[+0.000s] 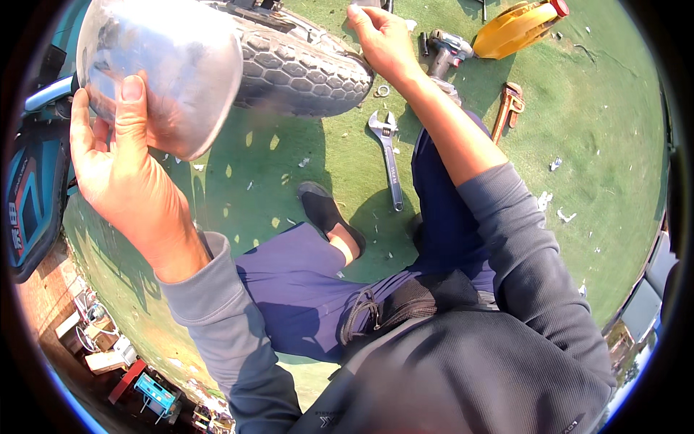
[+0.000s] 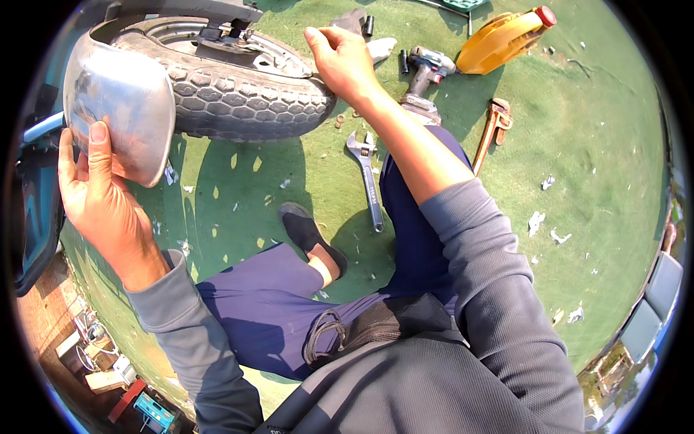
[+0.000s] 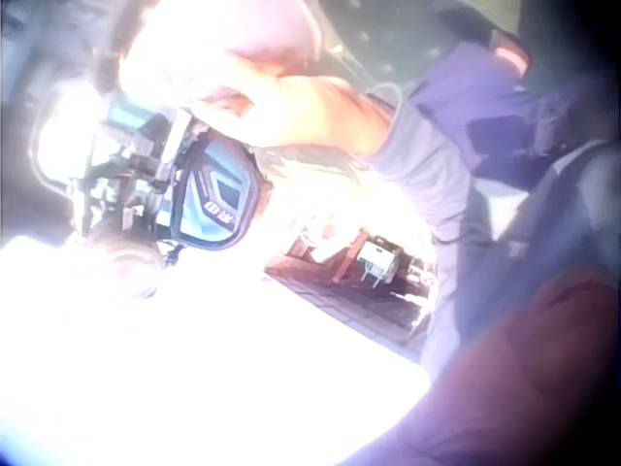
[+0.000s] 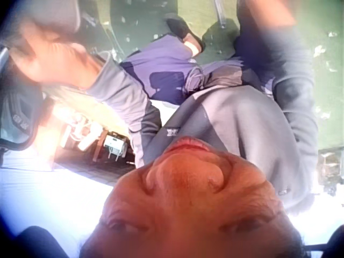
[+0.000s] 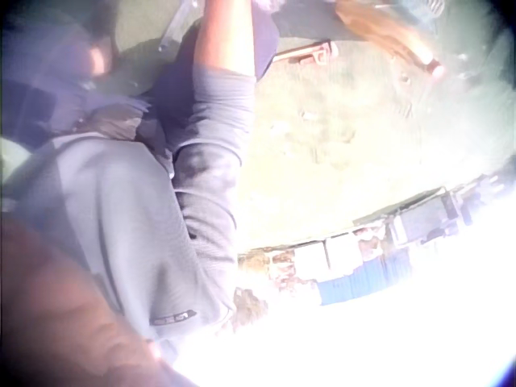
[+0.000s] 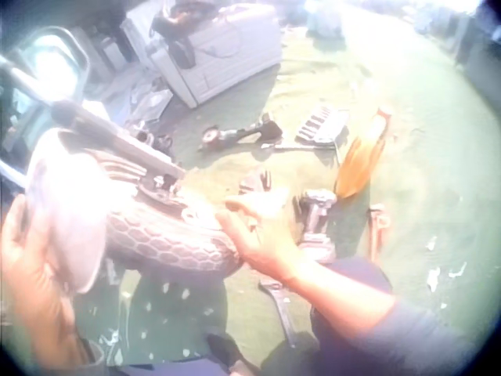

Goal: The person sits on the ground and repeatedly removes and reattaches a scooter wheel using a cordless impact driver. They align the wheel with the axle, tighten the axle nut, and then loosen it again to remove the wheel multiple times.

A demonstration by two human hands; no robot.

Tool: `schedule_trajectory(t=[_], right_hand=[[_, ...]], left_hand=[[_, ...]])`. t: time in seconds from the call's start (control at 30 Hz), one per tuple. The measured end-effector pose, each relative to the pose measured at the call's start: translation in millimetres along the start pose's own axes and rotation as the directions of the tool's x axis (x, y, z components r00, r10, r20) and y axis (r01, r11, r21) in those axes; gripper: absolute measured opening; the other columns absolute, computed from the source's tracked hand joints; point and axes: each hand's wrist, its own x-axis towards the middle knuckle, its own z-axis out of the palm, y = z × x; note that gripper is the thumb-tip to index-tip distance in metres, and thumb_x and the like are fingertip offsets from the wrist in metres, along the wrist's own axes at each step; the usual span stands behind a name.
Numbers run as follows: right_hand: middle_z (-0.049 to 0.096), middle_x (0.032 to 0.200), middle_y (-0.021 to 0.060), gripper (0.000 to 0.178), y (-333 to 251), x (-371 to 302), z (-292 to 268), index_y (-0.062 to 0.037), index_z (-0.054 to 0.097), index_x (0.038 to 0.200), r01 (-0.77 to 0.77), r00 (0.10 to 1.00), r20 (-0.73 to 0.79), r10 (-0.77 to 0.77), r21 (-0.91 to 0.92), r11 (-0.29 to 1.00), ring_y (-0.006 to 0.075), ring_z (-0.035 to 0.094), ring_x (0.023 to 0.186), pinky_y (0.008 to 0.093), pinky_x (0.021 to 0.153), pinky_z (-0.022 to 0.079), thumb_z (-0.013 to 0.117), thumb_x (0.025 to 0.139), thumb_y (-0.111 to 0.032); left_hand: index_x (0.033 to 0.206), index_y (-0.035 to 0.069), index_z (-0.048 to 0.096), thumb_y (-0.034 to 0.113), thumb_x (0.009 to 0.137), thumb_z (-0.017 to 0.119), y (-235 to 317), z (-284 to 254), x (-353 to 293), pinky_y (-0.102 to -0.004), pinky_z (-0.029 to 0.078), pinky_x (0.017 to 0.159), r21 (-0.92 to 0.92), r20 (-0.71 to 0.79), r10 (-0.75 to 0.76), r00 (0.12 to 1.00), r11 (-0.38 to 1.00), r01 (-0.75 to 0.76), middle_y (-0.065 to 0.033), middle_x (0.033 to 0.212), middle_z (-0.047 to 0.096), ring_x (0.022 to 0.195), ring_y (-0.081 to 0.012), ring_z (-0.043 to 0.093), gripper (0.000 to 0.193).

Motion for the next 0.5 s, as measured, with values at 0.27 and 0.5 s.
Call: schedule_trajectory(t=[0.27,0.5], right_hand=[[0.075,0.098,0.0135,0.051,-30,-29,-40,-0.0029,0.078,0.106,0.497,0.858,-0.034,-0.513,-0.198,0.845,0.0315,0.067,0.094,0.0427,0.087,0.053,0.078,0.089,-0.051],[0.069,0.109,0.0116,0.080,-39,-38,-52,-0.0062,0.071,0.122,0.687,0.715,0.056,-0.697,-0.240,0.686,0.0330,0.062,0.103,0.0451,0.092,0.052,0.090,0.067,-0.060]], left_hand=[[0.147,-0.015,0.038,0.007,0.100,0.072,15,18,6,-0.0312,0.058,0.093,-0.038,-0.029,-0.015,0.999,0.999,0.014,-0.0202,0.121,0.069,0.106,-0.0204,0.071,0.062],[0.138,-0.013,0.044,0.011,0.102,0.071,21,39,10,-0.0348,0.061,0.094,-0.020,-0.048,0.018,0.999,1.000,-0.019,-0.0211,0.122,0.069,0.107,-0.0229,0.071,0.051]])
